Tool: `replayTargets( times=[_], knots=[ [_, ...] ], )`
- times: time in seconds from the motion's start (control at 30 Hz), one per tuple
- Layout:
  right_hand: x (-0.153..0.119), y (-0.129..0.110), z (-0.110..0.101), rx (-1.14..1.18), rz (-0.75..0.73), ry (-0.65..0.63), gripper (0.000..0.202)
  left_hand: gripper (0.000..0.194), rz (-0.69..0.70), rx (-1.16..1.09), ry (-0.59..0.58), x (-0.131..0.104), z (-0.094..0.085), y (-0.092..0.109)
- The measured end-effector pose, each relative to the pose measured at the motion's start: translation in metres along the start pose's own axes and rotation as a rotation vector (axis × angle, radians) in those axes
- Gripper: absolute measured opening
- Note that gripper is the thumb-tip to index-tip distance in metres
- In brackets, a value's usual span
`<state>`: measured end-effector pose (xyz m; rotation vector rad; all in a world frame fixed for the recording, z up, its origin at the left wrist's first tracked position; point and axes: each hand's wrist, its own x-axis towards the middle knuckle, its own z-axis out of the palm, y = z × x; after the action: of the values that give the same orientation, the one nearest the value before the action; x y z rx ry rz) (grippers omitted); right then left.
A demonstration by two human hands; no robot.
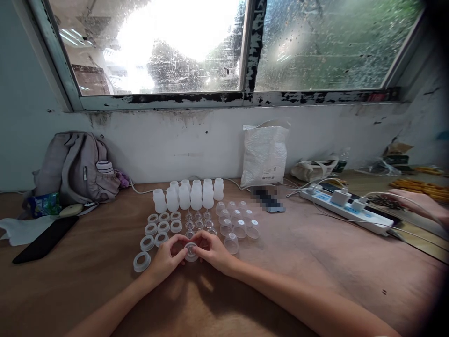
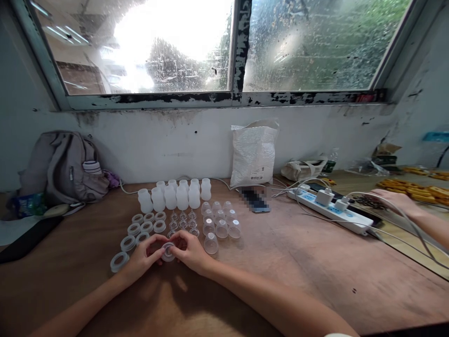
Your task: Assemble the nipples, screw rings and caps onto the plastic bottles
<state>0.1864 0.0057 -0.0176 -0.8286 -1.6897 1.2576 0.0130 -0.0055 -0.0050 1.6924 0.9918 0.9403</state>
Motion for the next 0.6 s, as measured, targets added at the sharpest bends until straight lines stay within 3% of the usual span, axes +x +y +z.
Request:
replayTargets(
  times=[0.23, 0.6],
  knots=[
    [0.000, -0.002, 0.002, -0.051, -0.032, 0.005, 0.019, 0.023, 0.002, -0.016, 0.000, 0.000, 0.000, -0.001],
    [-0.004, -0.011, 0.005, -0.224, -0.109, 0.013, 0.016, 0.020, 0.096, 0.193, 0.081, -0.005, 0.000, 0.006]
  ],
)
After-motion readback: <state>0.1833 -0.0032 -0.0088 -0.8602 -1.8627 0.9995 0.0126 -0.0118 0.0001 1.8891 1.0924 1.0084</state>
